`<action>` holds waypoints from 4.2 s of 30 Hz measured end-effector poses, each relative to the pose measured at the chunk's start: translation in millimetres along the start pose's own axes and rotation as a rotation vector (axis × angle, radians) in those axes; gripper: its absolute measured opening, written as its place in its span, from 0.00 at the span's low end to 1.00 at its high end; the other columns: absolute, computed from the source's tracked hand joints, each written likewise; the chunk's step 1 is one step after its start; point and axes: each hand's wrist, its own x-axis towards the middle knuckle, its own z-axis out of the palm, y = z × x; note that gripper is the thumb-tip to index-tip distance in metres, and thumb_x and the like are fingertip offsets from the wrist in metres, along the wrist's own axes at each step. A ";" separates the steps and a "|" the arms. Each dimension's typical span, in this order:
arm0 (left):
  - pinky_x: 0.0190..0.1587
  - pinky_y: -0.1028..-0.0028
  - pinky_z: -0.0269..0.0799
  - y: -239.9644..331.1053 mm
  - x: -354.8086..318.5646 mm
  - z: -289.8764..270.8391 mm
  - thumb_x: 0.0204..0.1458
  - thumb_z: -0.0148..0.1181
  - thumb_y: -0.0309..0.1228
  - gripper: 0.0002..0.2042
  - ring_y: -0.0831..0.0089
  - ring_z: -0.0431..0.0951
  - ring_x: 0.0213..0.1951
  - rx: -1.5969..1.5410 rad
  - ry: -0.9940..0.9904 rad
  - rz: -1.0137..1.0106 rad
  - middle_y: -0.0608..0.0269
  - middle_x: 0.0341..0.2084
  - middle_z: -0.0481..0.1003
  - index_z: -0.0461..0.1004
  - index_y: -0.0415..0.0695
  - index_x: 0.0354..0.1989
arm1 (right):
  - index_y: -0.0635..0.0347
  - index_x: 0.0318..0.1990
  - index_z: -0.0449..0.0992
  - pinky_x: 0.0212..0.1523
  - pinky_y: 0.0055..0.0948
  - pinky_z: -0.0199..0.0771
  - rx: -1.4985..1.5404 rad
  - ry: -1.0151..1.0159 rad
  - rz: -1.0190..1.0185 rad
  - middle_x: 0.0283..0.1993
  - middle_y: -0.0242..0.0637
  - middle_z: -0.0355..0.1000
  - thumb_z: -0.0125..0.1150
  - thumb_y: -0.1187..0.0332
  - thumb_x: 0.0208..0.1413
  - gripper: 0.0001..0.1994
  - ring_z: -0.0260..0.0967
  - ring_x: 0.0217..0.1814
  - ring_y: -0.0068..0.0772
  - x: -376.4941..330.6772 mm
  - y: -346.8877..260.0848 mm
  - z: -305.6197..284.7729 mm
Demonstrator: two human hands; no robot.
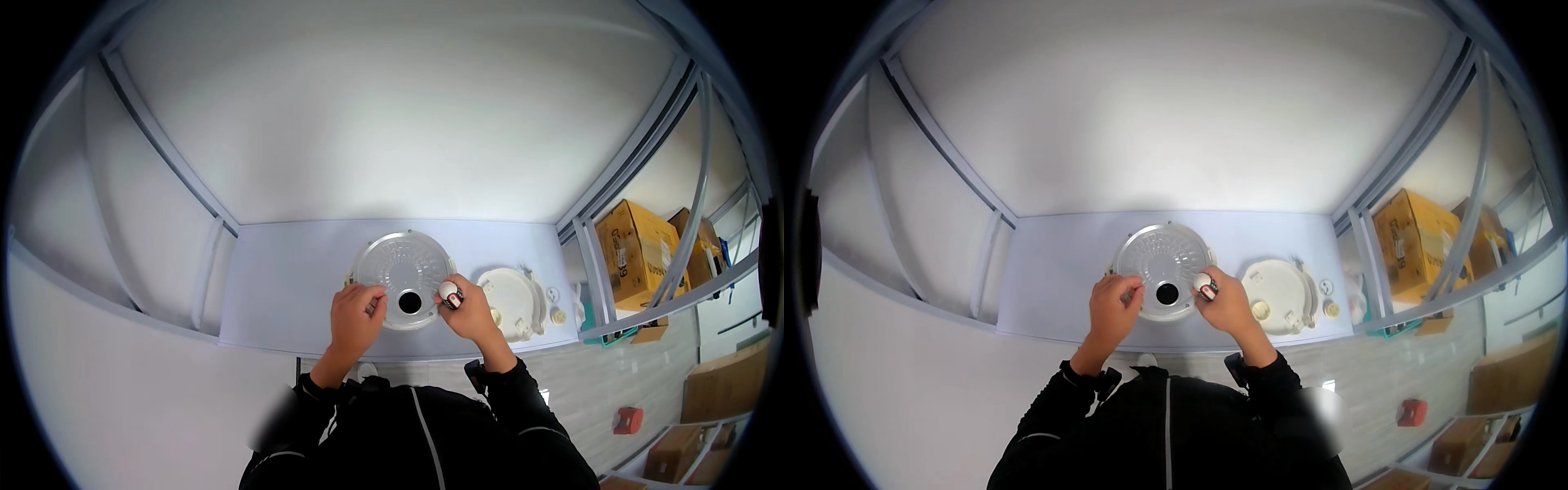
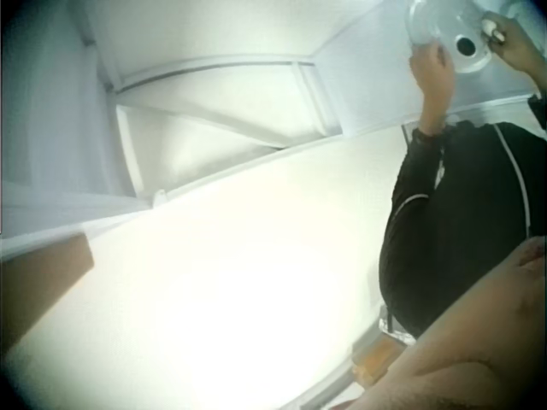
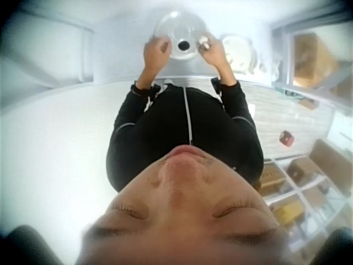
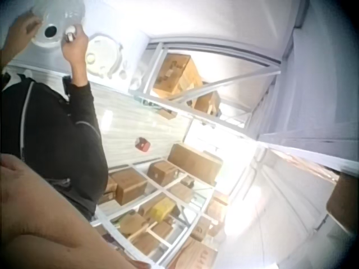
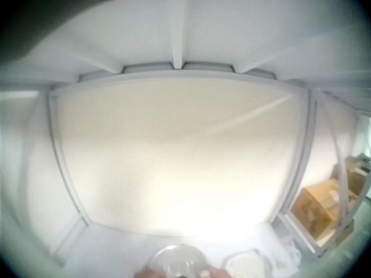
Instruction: The person uses a screwdriver to fasten screws into a white circular light fixture base and then into a white dome cover. The person handles the fixture parts and the screwdriver throughout the process.
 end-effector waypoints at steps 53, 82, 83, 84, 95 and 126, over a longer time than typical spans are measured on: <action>0.42 0.72 0.82 116.4 -64.0 65.9 0.57 0.73 0.18 0.04 0.66 0.88 0.37 -0.561 0.047 0.057 0.54 0.35 0.88 0.85 0.37 0.39 | 0.61 0.58 0.66 0.50 0.33 0.83 0.657 0.464 -0.311 0.45 0.46 0.82 0.82 0.66 0.57 0.30 0.83 0.47 0.33 -128.4 -20.9 -115.6; 0.47 0.68 0.89 122.7 -75.6 57.1 0.59 0.64 0.10 0.05 0.66 0.89 0.38 -0.857 0.058 -0.122 0.51 0.37 0.86 0.82 0.30 0.41 | 0.52 0.78 0.48 0.59 0.40 0.85 0.895 0.362 -0.288 0.61 0.50 0.73 0.79 0.80 0.56 0.49 0.81 0.56 0.38 -134.4 -22.1 -107.5; 0.47 0.68 0.89 123.4 -75.5 58.1 0.59 0.64 0.10 0.05 0.66 0.89 0.38 -0.873 0.063 -0.139 0.51 0.37 0.86 0.82 0.29 0.41 | 0.52 0.78 0.47 0.60 0.41 0.85 0.905 0.349 -0.274 0.60 0.49 0.73 0.79 0.81 0.56 0.50 0.81 0.56 0.38 -136.0 -25.3 -109.2; 0.47 0.68 0.88 124.0 -75.4 59.1 0.59 0.65 0.11 0.05 0.66 0.89 0.38 -0.889 0.067 -0.156 0.51 0.37 0.86 0.82 0.29 0.41 | 0.53 0.79 0.47 0.60 0.42 0.85 0.914 0.336 -0.261 0.60 0.48 0.74 0.79 0.81 0.56 0.51 0.81 0.56 0.39 -136.9 -27.2 -110.6; 0.41 0.72 0.84 135.5 -69.6 54.9 0.54 0.74 0.16 0.05 0.68 0.89 0.36 -0.420 0.112 0.104 0.54 0.33 0.88 0.86 0.35 0.38 | 0.56 0.78 0.48 0.50 0.38 0.89 0.862 0.510 -0.167 0.55 0.45 0.74 0.76 0.82 0.58 0.47 0.81 0.51 0.35 -125.3 -39.2 -110.4; 0.55 0.57 0.74 -6.0 -5.3 -20.5 0.48 0.78 0.25 0.07 0.57 0.82 0.51 -0.128 -0.083 0.337 0.63 0.42 0.83 0.84 0.44 0.33 | 0.63 0.69 0.59 0.48 0.34 0.86 0.322 0.425 -0.298 0.45 0.40 0.79 0.78 0.77 0.60 0.36 0.83 0.45 0.31 -49.6 -97.4 18.7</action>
